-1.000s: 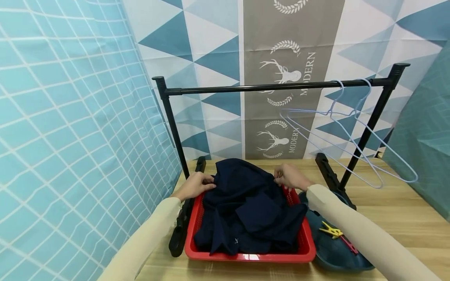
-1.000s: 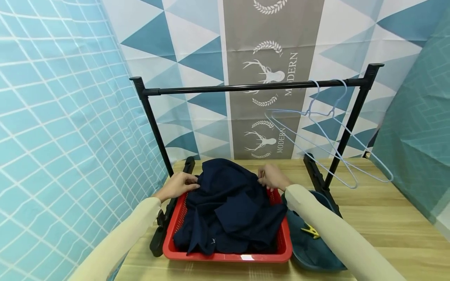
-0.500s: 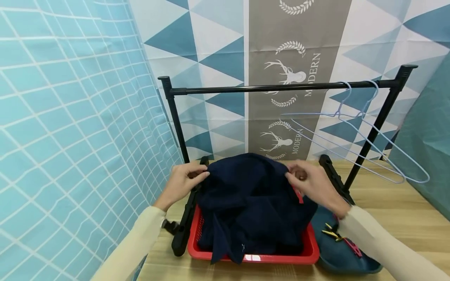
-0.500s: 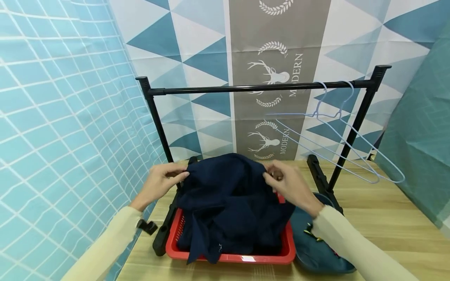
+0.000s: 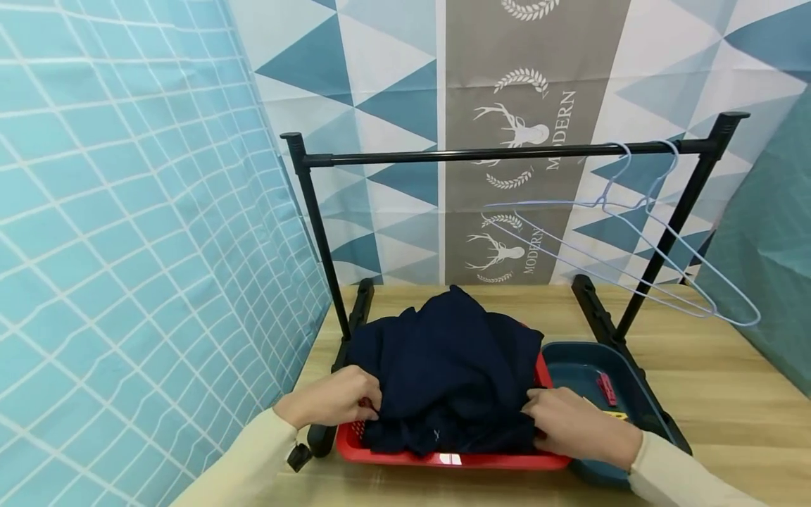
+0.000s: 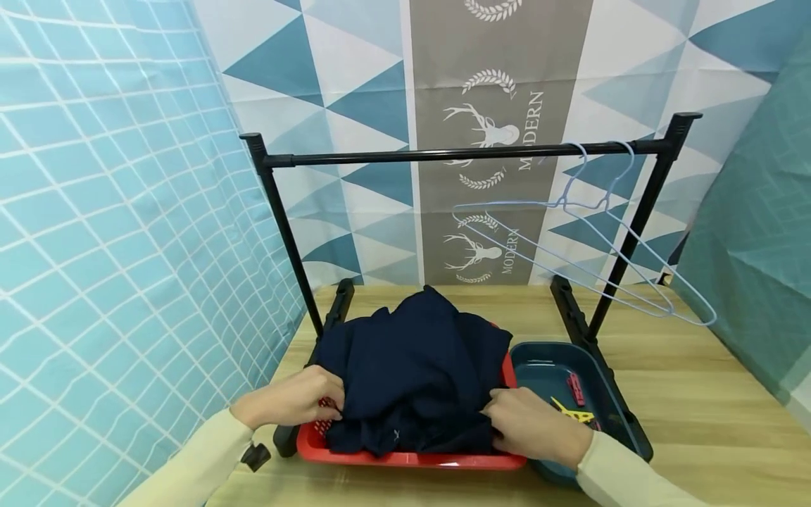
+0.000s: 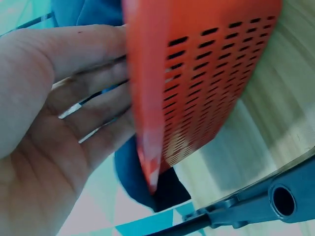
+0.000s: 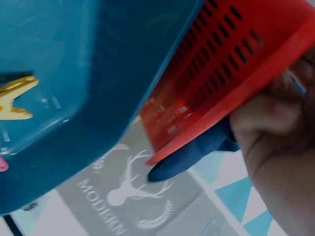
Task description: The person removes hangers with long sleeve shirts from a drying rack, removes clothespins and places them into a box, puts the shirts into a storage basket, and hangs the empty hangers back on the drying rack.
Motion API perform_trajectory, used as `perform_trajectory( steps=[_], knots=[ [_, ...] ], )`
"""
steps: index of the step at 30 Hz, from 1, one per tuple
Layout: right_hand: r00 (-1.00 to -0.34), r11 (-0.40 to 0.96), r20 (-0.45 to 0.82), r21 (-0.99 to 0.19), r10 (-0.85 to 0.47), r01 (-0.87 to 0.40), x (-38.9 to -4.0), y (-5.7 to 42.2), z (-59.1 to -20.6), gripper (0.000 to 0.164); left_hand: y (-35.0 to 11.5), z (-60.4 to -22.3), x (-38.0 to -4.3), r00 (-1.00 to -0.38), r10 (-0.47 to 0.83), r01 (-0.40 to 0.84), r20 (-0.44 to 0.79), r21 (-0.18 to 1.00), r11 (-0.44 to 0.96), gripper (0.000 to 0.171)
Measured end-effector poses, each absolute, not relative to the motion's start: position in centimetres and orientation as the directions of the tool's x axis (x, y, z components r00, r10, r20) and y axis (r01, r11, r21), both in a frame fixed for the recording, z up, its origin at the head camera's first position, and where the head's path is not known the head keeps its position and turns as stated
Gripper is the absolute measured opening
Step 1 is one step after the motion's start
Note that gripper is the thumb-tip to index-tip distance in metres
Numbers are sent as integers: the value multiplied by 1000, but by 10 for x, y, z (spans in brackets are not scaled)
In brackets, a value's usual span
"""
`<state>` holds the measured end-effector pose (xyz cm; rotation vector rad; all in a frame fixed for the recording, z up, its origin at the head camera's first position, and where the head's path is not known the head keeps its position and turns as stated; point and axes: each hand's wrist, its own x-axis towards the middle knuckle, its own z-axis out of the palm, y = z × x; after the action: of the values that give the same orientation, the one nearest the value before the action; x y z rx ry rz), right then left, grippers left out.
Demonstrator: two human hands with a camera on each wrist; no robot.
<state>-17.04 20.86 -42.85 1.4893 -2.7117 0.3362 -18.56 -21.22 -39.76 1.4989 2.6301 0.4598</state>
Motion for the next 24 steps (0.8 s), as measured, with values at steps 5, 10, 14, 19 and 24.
perform_trajectory(
  steps=[5, 10, 14, 19, 24],
  knots=[
    [-552, 537, 101, -144, -827, -831, -170, 193, -435, 35, -199, -407, -195, -529, 846, 810, -66, 258, 527, 18],
    [-545, 540, 5, -122, -839, -833, -173, 185, -438, 32, -189, -410, -201, -518, 838, 812, -173, 209, 545, 20],
    [-544, 553, -113, -267, -831, -789, -177, 185, -425, 30, -195, -401, -209, -481, 849, 812, -216, 255, 525, 20],
    [-441, 426, -113, -550, -890, -719, -194, 198, -386, 32, -215, -380, -228, -590, 801, 669, -104, 493, 556, 16],
    [-580, 453, -32, -659, -814, -600, -221, 212, -353, 28, -227, -371, -250, -817, 577, 456, 11, 624, 634, 25]
  ],
)
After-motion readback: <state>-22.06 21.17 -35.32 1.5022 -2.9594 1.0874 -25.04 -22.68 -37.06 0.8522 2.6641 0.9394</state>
